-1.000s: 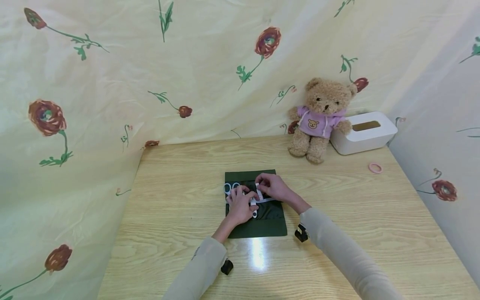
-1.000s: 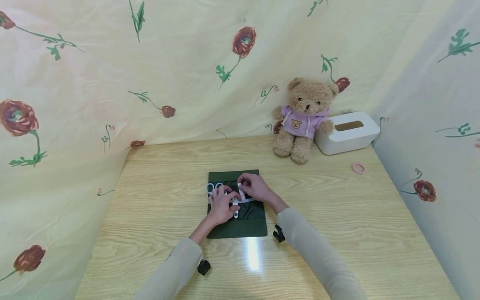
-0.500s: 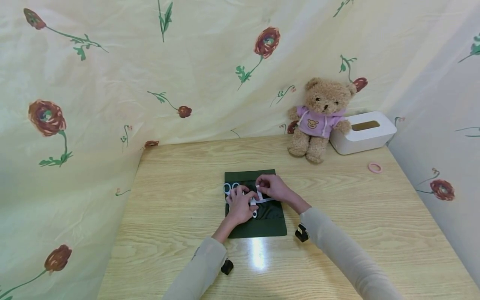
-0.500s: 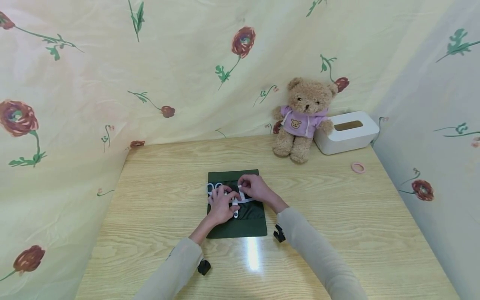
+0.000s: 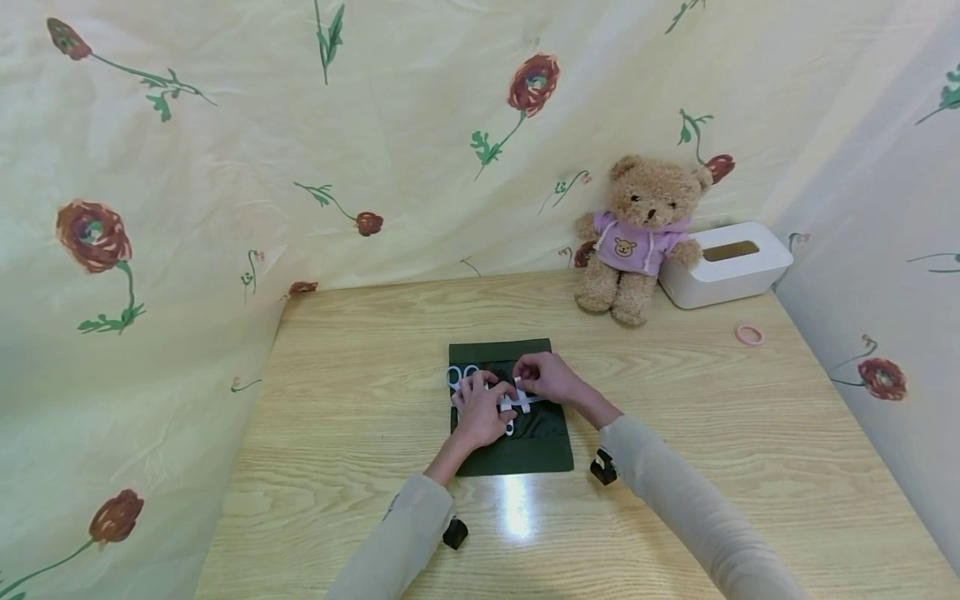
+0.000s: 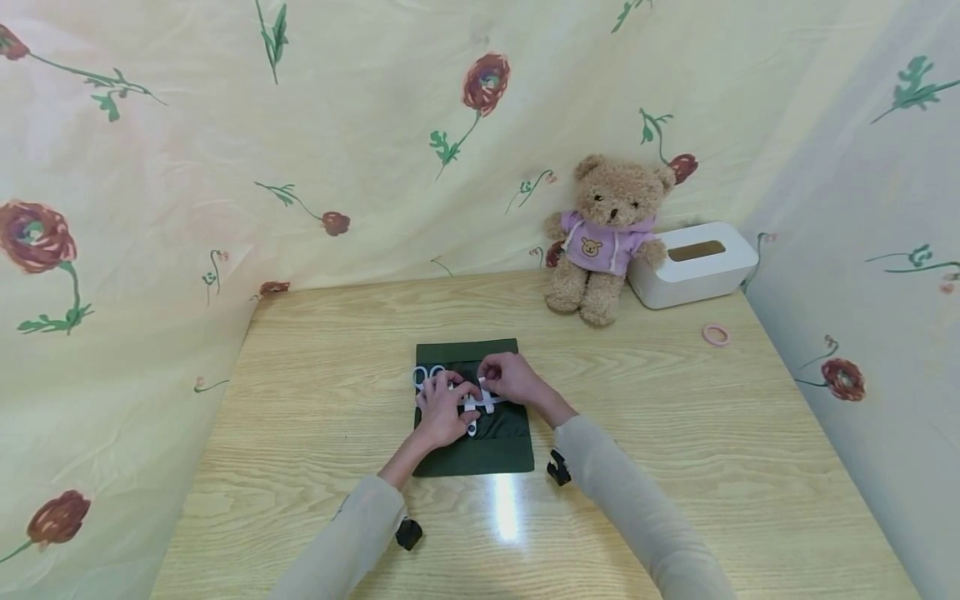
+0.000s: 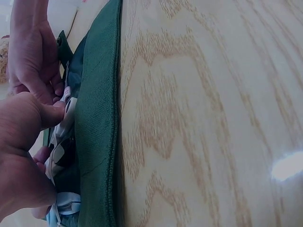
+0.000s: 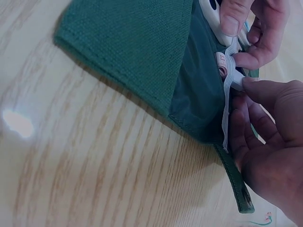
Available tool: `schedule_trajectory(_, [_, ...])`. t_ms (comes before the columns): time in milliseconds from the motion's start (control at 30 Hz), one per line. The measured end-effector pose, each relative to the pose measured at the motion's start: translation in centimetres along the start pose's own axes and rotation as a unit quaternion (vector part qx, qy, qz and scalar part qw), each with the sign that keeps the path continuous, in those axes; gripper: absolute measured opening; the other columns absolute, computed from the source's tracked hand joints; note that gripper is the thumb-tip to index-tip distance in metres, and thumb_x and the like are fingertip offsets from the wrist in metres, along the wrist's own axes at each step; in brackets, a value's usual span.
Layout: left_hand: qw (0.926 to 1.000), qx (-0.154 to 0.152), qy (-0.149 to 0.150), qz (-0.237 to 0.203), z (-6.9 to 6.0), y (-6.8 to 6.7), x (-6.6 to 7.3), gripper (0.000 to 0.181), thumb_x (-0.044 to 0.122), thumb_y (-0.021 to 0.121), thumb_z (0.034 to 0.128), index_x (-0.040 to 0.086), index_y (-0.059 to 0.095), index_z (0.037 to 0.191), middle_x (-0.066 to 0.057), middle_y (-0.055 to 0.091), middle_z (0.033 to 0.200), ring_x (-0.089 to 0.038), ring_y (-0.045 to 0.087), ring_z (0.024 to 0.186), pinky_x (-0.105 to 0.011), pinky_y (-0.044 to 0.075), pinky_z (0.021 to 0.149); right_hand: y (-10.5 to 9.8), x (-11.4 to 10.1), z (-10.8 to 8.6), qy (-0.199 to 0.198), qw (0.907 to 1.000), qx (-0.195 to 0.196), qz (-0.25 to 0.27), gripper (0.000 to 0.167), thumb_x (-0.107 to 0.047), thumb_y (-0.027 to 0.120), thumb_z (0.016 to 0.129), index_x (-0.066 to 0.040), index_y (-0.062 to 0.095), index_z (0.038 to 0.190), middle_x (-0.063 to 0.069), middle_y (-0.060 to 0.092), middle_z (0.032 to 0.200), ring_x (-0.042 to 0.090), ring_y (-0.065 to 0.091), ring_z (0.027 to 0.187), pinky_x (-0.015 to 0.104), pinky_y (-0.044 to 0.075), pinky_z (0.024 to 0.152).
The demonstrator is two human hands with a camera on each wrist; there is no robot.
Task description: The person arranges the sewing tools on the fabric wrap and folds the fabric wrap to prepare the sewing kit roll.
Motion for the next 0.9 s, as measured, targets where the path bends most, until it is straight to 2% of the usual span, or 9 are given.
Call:
schedule_trajectory(467, [1.0, 0.006, 0.003, -0.005, -0.12, -0.11, 0.06, 0.012, 0.017, 0.075, 0.0901, 0.022, 0.067, 0.097, -0.014, 0.04, 0.132, -0.041, 0.027, 0.124, -0.063, 0.022, 0.097, 0.01, 0.18, -0.15, 0.003, 0.9998, -0.012, -0.013, 0.005, 0.003, 0.068, 0.088, 0.001, 0.068, 0.093, 0.002, 0.062, 0.079, 0.015, 0.057, 0.071, 0.031, 0.048, 0.066])
schedule_trajectory(900, [0.9999, 0.007, 0.005, 0.006, -0.14, -0.03, 0.1, 0.012, 0.017, 0.075, 0.0902, 0.022, 0.068, 0.099, -0.014, 0.04, 0.132, -0.041, 0.027, 0.123, -0.063, 0.023, 0.096, 0.28, 0.51, -0.07, -0.018, 0.9989, -0.012, -0.043, 0.004, -0.001, 0.072, 0.087, -0.001, 0.068, 0.087, 0.0, 0.061, 0.076, 0.014, 0.056, 0.069, 0.031, 0.048, 0.065])
Point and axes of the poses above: each hand's wrist, its own z-axis towards the middle knuckle, its own y-axis out of the palm, x = y × z, the point moved 3 cm from there along z, towards the middle knuckle
